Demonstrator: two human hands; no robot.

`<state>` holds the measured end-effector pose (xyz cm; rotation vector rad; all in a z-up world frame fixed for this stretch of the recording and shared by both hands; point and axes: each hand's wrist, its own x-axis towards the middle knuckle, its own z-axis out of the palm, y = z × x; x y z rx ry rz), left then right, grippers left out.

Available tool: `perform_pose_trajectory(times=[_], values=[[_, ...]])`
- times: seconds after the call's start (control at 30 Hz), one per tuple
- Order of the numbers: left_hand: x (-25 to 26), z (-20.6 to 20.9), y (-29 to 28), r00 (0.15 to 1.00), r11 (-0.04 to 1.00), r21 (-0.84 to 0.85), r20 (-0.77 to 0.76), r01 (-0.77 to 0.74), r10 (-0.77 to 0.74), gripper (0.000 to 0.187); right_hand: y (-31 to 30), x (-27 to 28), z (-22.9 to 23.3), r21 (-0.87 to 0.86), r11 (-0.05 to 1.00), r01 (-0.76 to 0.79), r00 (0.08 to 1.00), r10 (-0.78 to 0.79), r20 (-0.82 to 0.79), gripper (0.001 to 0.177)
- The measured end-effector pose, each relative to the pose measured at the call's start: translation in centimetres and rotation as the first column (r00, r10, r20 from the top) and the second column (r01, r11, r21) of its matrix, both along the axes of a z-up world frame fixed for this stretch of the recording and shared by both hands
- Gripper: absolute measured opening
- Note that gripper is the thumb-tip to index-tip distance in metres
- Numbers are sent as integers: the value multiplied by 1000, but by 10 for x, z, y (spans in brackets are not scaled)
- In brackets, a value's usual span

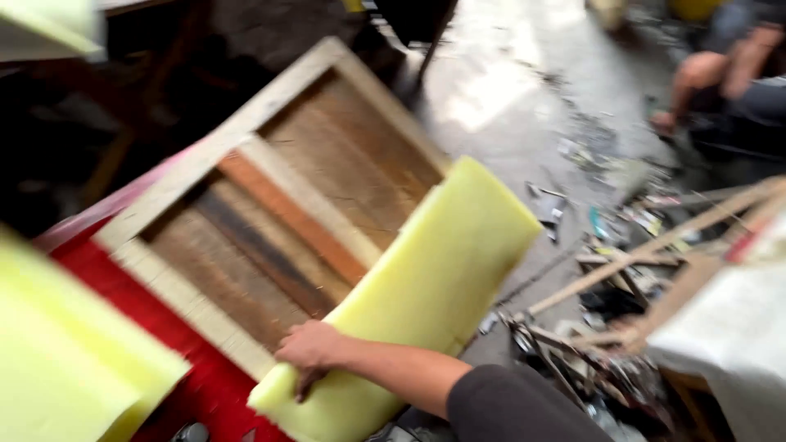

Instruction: Stapling foam padding onto a wooden furniture frame using a pneumatic staple gun.

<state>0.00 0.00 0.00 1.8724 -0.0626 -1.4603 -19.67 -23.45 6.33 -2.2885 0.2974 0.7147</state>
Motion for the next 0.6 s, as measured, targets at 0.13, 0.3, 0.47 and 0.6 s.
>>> perform_pose_trajectory(times=[0.13, 0.3, 0.47, 0.6], values=[[-83, 1, 43, 988, 989, 58, -64, -138, 142, 26, -8, -7, 14, -59, 998, 18, 994, -24, -104, 84], [-109, 56, 90, 947, 932, 163, 38, -322, 320, 27, -3, -24, -6, -48, 994, 102, 993, -100, 56, 67], [-139, 143, 34, 901, 900, 89, 129, -427, 415, 20, 14, -21, -29, -39, 993, 110, 984, -103, 146, 70], [-139, 159, 6, 959, 944, 174, 70, -281, 273, 18, 7, -26, -29, -137, 982, 134, 983, -114, 140, 70]])
